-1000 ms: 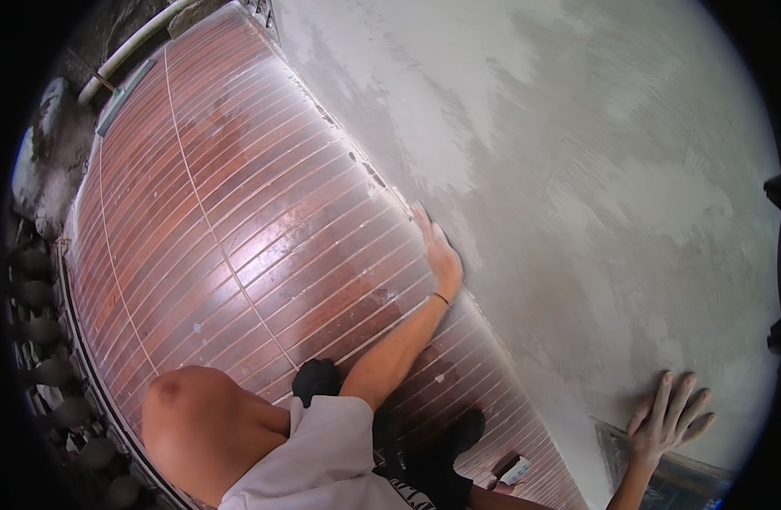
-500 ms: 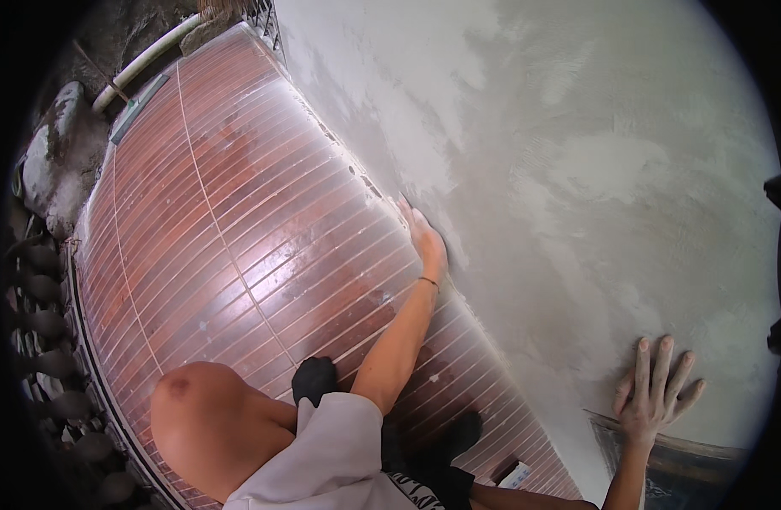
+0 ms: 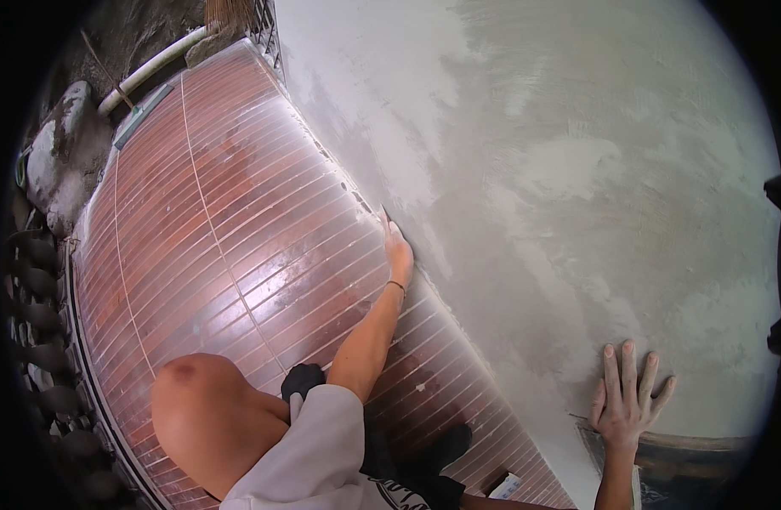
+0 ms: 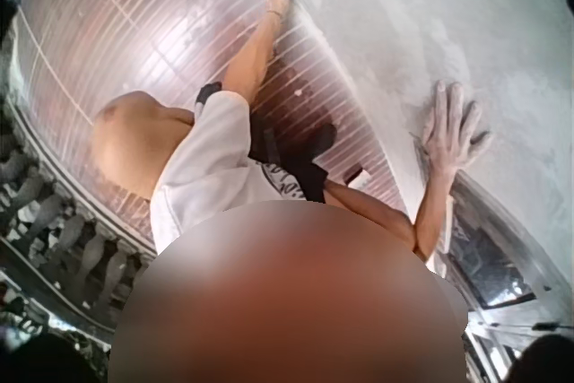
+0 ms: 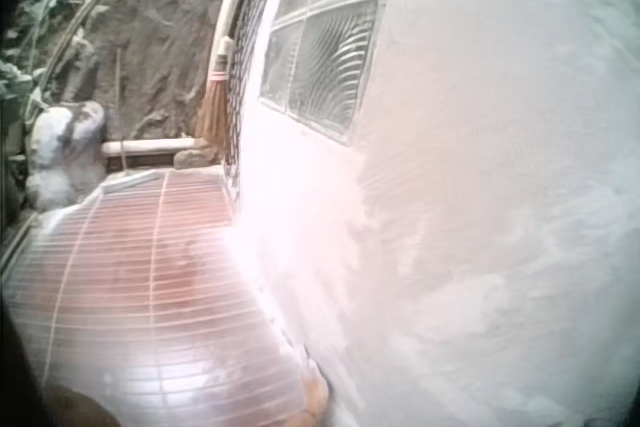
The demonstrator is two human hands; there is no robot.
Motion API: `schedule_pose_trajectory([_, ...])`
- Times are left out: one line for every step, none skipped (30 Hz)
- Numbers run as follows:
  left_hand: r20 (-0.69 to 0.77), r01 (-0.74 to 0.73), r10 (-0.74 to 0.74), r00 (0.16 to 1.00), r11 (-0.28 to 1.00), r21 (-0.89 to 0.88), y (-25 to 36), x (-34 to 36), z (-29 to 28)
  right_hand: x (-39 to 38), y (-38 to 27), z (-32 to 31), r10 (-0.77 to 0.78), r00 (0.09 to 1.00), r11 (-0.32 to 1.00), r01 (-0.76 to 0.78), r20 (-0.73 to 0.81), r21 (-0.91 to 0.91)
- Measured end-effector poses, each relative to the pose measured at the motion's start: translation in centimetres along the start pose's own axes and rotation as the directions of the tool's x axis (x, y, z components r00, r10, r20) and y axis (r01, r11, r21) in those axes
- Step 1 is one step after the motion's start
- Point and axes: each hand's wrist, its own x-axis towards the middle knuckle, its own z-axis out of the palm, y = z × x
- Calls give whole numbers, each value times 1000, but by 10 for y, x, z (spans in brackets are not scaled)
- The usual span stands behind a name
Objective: The person smooths a freshly plastered wall by hand, moving from the lower edge upward and across the surface. They use both hands to rub and even out the plaster, working around a glass block window and a wooden door frame.
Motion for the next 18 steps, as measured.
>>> schedule_pose_trajectory([-23,-32,32,999,999,-26,1,-18,0,0,-1,1,7,1000,1000,-7,-4,15])
schedule_pose_trajectory([19,13,-13,1000,1000,20,2,-39,3,0,-1,2,10,1000,1000,-10,-5,17])
schedule_pose_trajectory([19,-1,1,1000,1000,18,3,-61,8,1,-1,2,14,1000,1000,-14,-10,17])
schedule_pose_trajectory([39,1,-3,999,999,53,6,-82,13,1,-2,3,17,1000,1000,-16,-16,9])
schedule_pose_trajectory([43,-13,10,999,997,75,8,-99,18,1,-2,3,14,1000,1000,-14,-23,2])
schedule_pose_trajectory([58,56,-62,996,993,104,11,-110,22,2,-1,3,5,1000,1000,-5,-17,-20])
schedule_pose_trajectory([51,-94,90,995,992,83,14,-113,26,2,-1,3,3,999,1000,-3,-36,1])
schedule_pose_trajectory([51,-159,156,986,985,66,18,-106,28,2,-1,3,-11,999,1000,11,-42,5])
schedule_pose_trajectory([38,-261,260,965,964,47,23,-94,29,2,-1,3,-27,999,999,27,-42,16])
schedule_pose_trajectory([16,-164,164,986,986,38,27,-75,27,2,0,2,-34,999,999,35,-30,23])
schedule_pose_trajectory([-33,-210,211,977,978,10,33,-50,26,2,0,2,-36,999,999,37,-29,27])
schedule_pose_trajectory([-61,-79,76,995,996,-40,39,-26,22,2,1,1,-41,999,999,41,-18,14])
schedule_pose_trajectory([-87,-54,45,995,993,-102,44,-7,19,2,1,1,-36,999,999,37,-31,31])
schedule_pose_trajectory([-93,-11,2,996,995,-95,47,0,18,2,1,0,-37,999,999,38,-18,35])
schedule_pose_trajectory([-97,3,-12,995,995,-95,49,1,18,2,1,0,-38,999,999,38,-13,35])
schedule_pose_trajectory([-120,-53,39,992,992,-114,51,-8,20,2,1,0,-37,999,999,37,-10,36])
schedule_pose_trajectory([-90,-19,13,996,998,-67,51,-22,23,2,1,0,-32,999,999,32,-8,37])
schedule_pose_trajectory([-75,-46,43,996,998,-35,49,-46,29,2,0,0,-35,999,999,35,4,24])
